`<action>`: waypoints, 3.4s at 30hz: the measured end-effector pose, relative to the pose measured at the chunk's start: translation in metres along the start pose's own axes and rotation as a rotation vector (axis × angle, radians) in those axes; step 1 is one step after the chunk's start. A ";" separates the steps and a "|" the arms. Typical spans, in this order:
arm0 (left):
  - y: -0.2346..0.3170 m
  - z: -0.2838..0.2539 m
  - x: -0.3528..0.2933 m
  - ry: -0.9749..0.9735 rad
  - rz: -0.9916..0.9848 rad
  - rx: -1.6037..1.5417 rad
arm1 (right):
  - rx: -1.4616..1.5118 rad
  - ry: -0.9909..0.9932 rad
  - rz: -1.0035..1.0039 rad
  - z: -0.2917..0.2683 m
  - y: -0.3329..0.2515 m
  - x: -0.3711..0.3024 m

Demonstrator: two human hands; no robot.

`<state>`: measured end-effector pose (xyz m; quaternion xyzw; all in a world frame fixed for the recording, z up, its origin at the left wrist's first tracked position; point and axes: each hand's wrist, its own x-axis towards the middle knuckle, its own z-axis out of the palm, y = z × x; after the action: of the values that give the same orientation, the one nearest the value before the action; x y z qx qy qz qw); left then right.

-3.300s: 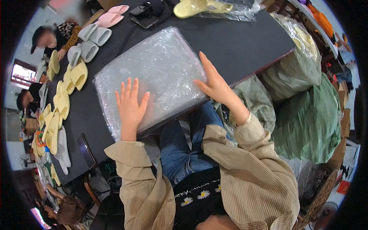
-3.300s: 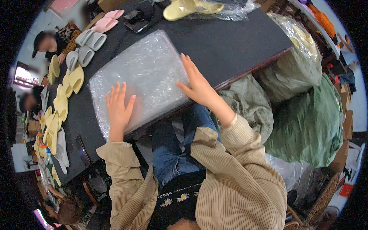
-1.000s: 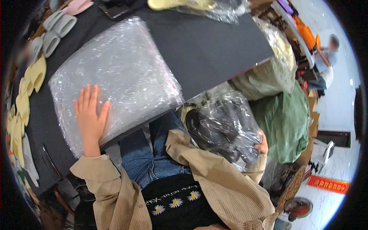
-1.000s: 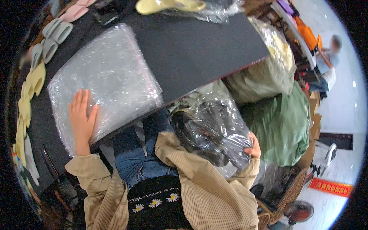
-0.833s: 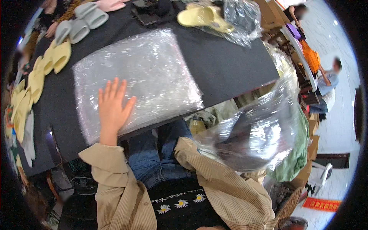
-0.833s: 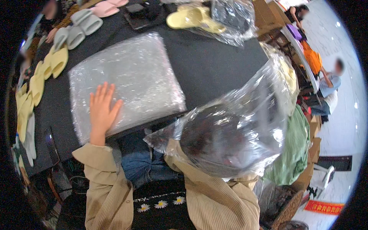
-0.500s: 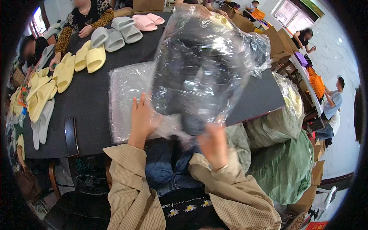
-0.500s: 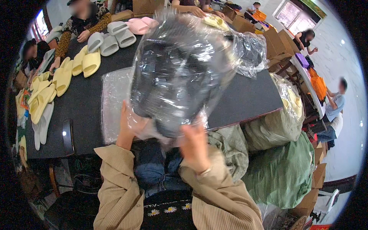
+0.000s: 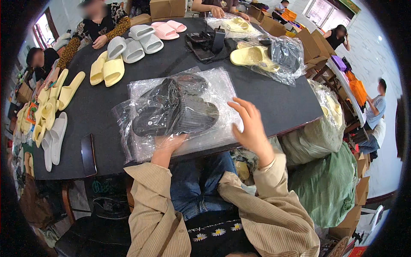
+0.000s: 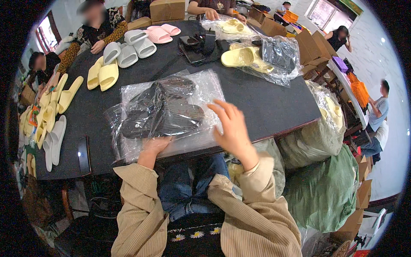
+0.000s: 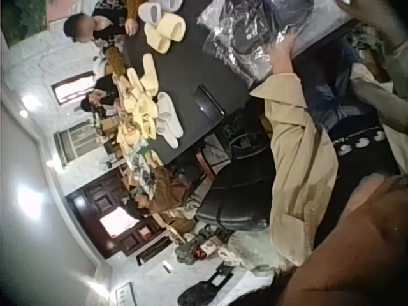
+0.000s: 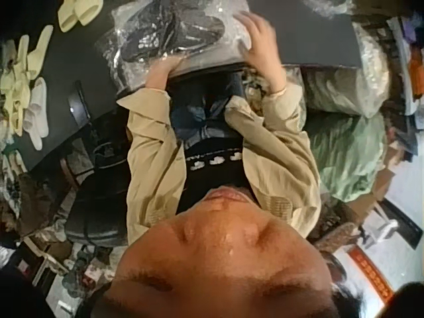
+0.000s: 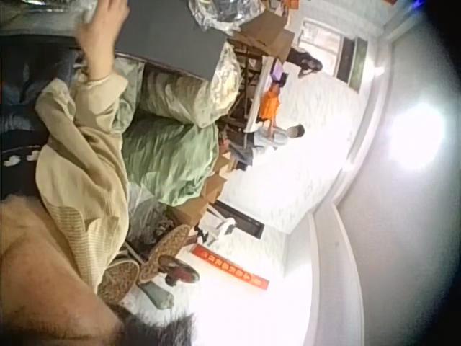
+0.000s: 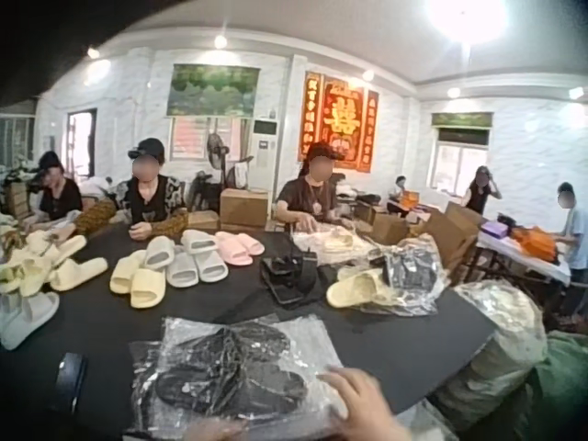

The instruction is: Packing various types of slippers into plastic bags.

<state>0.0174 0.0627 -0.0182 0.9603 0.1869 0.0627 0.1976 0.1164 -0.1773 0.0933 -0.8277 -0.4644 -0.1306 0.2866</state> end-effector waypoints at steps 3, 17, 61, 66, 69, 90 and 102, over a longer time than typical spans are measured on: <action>0.001 0.002 0.004 -0.044 -0.005 0.094 | -0.170 -0.190 -0.061 0.000 0.042 -0.010; -0.016 0.023 0.010 -0.099 0.034 -0.035 | -0.174 0.061 -0.076 0.035 0.069 -0.024; -0.015 -0.060 -0.019 -0.267 -0.093 0.377 | 0.170 -0.112 -0.107 0.094 0.101 0.019; -0.095 -0.100 -0.045 0.311 -0.058 0.582 | 0.183 -0.088 -0.053 0.085 0.109 0.016; -0.093 -0.136 -0.047 0.368 0.019 0.232 | 0.181 -0.110 -0.021 0.084 0.107 0.017; -0.019 -0.071 0.118 -0.086 0.426 -0.598 | 0.243 -0.096 0.030 0.090 0.104 0.017; -0.006 -0.038 0.125 -0.221 0.760 -0.165 | 0.185 -0.102 0.024 0.091 0.108 0.013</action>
<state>0.1235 0.1294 0.0199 0.9428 -0.2098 0.0423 0.2557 0.2100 -0.1578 -0.0113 -0.8087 -0.4786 -0.0413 0.3393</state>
